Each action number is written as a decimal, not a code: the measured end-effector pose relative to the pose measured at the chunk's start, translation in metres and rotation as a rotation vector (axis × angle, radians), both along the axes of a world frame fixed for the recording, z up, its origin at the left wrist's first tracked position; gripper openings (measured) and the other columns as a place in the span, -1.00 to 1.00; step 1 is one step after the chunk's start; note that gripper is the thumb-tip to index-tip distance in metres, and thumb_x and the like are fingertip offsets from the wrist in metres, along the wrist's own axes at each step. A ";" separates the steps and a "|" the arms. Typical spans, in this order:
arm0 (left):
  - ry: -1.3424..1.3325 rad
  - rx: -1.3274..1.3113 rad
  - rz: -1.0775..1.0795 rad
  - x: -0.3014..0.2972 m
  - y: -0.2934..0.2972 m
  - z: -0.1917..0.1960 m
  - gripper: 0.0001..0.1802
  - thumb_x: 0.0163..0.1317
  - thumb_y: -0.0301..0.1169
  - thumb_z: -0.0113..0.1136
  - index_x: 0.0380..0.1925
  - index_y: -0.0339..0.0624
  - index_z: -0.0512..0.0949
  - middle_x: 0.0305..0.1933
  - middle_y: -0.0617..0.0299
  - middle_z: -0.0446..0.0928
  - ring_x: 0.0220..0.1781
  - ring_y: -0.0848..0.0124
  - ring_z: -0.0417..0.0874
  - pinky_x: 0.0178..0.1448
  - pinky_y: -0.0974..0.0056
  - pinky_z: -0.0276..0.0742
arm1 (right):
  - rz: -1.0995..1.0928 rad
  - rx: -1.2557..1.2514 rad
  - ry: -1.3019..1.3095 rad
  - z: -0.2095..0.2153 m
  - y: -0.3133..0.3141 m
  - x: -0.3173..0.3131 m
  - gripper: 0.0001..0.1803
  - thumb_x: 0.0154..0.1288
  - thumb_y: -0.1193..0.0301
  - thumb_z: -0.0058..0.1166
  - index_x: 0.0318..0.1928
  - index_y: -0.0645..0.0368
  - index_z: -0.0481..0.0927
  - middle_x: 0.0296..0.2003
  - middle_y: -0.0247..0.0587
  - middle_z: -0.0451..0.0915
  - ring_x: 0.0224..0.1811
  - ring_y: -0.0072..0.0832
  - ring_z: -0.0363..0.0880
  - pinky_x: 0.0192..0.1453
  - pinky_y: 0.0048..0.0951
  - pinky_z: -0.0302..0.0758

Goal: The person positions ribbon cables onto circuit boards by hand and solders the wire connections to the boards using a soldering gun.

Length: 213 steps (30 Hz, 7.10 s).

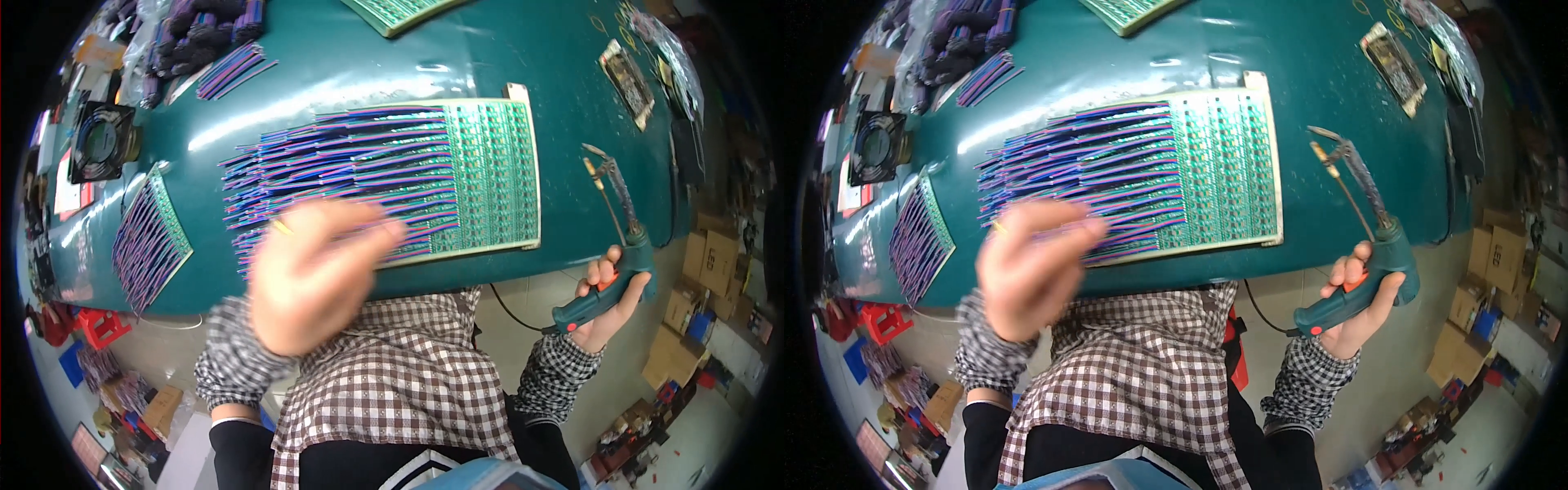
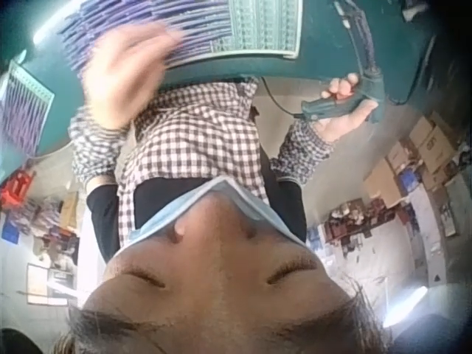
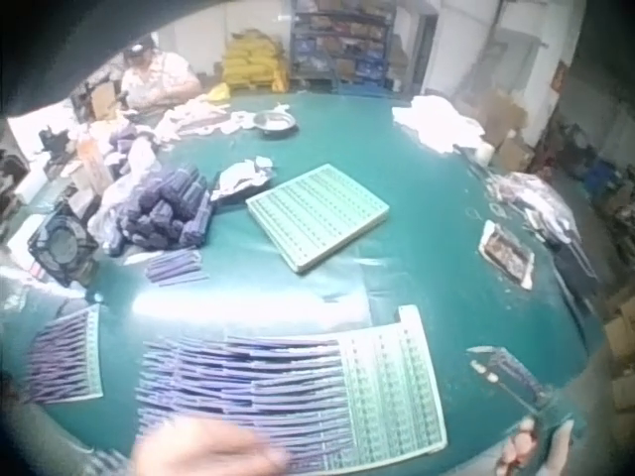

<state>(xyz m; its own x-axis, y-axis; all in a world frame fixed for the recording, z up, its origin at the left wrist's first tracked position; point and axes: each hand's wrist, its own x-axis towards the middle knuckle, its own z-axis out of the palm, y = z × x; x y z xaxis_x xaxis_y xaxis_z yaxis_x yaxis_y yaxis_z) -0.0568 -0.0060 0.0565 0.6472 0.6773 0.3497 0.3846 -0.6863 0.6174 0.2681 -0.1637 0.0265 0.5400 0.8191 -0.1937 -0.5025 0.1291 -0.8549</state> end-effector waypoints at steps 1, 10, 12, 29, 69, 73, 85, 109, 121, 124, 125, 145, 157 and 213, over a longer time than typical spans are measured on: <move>0.011 0.016 0.093 -0.011 0.015 0.004 -0.65 0.00 -0.61 0.20 -0.14 -0.23 0.66 -0.12 0.10 0.62 -0.05 0.16 0.65 0.06 0.15 0.56 | 0.012 0.018 0.071 -0.003 0.000 0.006 -0.33 0.51 -0.12 -0.17 0.06 0.37 0.40 -0.35 -0.27 0.47 -0.31 -0.48 0.50 -0.41 -0.52 0.67; 0.147 -0.203 0.540 -0.068 0.121 -0.074 -0.78 0.06 -0.46 0.30 -0.23 -0.15 0.67 -0.25 0.13 0.60 -0.14 0.16 0.67 -0.04 0.11 0.59 | 0.005 -0.020 0.127 -0.003 0.002 0.006 -0.40 0.53 -0.08 -0.18 0.05 0.31 0.38 -0.39 -0.27 0.47 -0.32 -0.51 0.51 -0.44 -0.57 0.65; 0.083 -0.148 0.595 -0.064 0.130 -0.068 -0.76 0.06 -0.46 0.32 -0.21 -0.13 0.67 -0.22 0.14 0.60 -0.13 0.18 0.66 -0.03 0.12 0.58 | -0.035 -0.054 0.107 -0.001 0.003 0.010 -0.43 0.53 -0.07 -0.17 0.02 0.28 0.39 -0.41 -0.31 0.47 -0.32 -0.53 0.50 -0.44 -0.59 0.64; 0.037 -0.123 0.596 -0.064 0.161 -0.089 -0.79 0.24 -0.32 0.28 -0.24 -0.18 0.55 -0.21 0.10 0.60 -0.18 0.08 0.65 -0.05 0.10 0.56 | 0.002 -0.058 0.130 -0.001 0.003 0.002 -0.47 0.52 -0.04 -0.12 0.04 0.24 0.38 -0.39 -0.32 0.50 -0.30 -0.55 0.54 -0.38 -0.57 0.66; 0.063 0.128 -0.074 0.057 -0.030 -0.052 -0.54 -0.18 -0.59 0.21 -0.13 -0.35 0.64 -0.24 0.14 0.56 -0.26 0.23 0.61 -0.18 0.21 0.58 | -0.076 -0.058 0.145 -0.014 -0.055 -0.022 -0.31 0.50 -0.14 -0.18 0.07 0.36 0.39 -0.39 -0.28 0.47 -0.34 -0.46 0.50 -0.47 -0.52 0.59; 0.070 0.206 -0.050 0.058 -0.038 -0.058 -0.54 -0.18 -0.57 0.22 -0.14 -0.37 0.65 -0.24 0.17 0.56 -0.27 0.29 0.60 -0.18 0.25 0.60 | -0.124 -0.047 0.128 -0.016 -0.066 -0.028 -0.30 0.51 -0.13 -0.18 0.10 0.38 0.38 -0.36 -0.25 0.47 -0.32 -0.43 0.52 -0.47 -0.50 0.62; 0.109 0.193 -0.009 0.062 -0.039 -0.057 -0.54 -0.17 -0.59 0.25 -0.13 -0.37 0.66 -0.28 0.15 0.55 -0.25 0.30 0.61 -0.18 0.27 0.61 | -0.018 -0.079 -0.041 -0.009 -0.084 -0.043 -0.19 0.41 -0.10 0.03 0.22 0.49 0.33 -0.15 -0.02 0.59 -0.02 -0.12 0.68 -0.25 -0.29 0.79; 0.150 0.220 -0.024 0.061 -0.034 -0.060 -0.65 -0.06 -0.45 0.20 -0.19 -0.28 0.60 -0.32 0.25 0.44 -0.29 0.39 0.55 -0.37 0.37 0.50 | 0.111 -0.402 -0.524 0.019 -0.076 -0.077 -0.17 0.24 -0.05 0.25 0.12 0.56 0.43 -0.24 0.02 0.63 -0.21 -0.15 0.68 -0.23 -0.29 0.72; 0.076 0.267 -0.017 0.062 -0.032 -0.067 -0.67 -0.10 -0.43 0.20 -0.25 -0.23 0.60 -0.35 0.29 0.41 -0.33 0.43 0.52 -0.40 0.39 0.47 | 0.031 -0.371 -0.429 0.017 -0.072 -0.082 -0.27 0.01 0.08 0.53 -0.05 0.49 0.57 -0.29 -0.05 0.68 -0.24 -0.23 0.72 -0.10 -0.30 0.69; 0.075 0.257 -0.003 0.063 -0.032 -0.067 -0.69 -0.11 -0.43 0.20 -0.27 -0.22 0.59 -0.36 0.29 0.39 -0.35 0.43 0.52 -0.41 0.39 0.46 | 0.086 -0.397 -0.528 0.016 -0.072 -0.079 -0.31 -0.02 0.07 0.55 -0.11 0.45 0.61 -0.34 -0.11 0.68 -0.27 -0.30 0.72 -0.13 -0.32 0.68; 0.068 0.252 -0.005 0.063 -0.031 -0.068 -0.70 -0.12 -0.43 0.19 -0.28 -0.21 0.59 -0.37 0.29 0.39 -0.35 0.43 0.52 -0.41 0.39 0.46 | 0.086 -0.399 -0.528 0.015 -0.073 -0.077 -0.31 -0.02 0.07 0.55 -0.11 0.45 0.61 -0.34 -0.11 0.68 -0.27 -0.30 0.72 -0.13 -0.32 0.68; 0.065 0.211 -0.012 0.062 -0.031 -0.065 -0.72 -0.10 -0.44 0.19 -0.29 -0.22 0.57 -0.38 0.27 0.36 -0.35 0.41 0.51 -0.45 0.37 0.46 | 0.177 -0.485 -0.634 0.017 -0.069 -0.076 -0.27 -0.20 0.06 0.63 -0.18 0.38 0.60 -0.37 -0.21 0.70 -0.30 -0.44 0.72 -0.17 -0.47 0.64; 0.048 0.205 -0.020 0.063 -0.030 -0.065 -0.71 -0.08 -0.44 0.20 -0.28 -0.24 0.58 -0.38 0.27 0.36 -0.35 0.41 0.51 -0.44 0.37 0.49 | 0.201 -0.483 -0.648 0.014 -0.073 -0.074 -0.30 -0.18 0.09 0.63 -0.15 0.37 0.64 -0.34 -0.20 0.70 -0.29 -0.46 0.69 -0.19 -0.49 0.58; 0.106 0.277 -0.079 0.061 -0.027 -0.067 -0.67 -0.10 -0.43 0.17 -0.25 -0.27 0.58 -0.34 0.26 0.40 -0.33 0.41 0.50 -0.43 0.39 0.47 | 0.174 -0.478 -0.668 0.015 -0.076 -0.071 -0.24 -0.15 0.03 0.60 -0.11 0.42 0.62 -0.31 -0.15 0.71 -0.27 -0.42 0.72 -0.14 -0.46 0.64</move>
<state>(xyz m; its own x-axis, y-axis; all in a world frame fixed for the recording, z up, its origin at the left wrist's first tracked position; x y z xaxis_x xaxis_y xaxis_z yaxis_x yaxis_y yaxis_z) 0.0045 -0.0333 -0.0107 0.7369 0.5115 0.4420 0.3755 -0.8534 0.3616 0.1974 -0.2395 0.0416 0.5383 0.8121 -0.2255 0.1493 -0.3551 -0.9228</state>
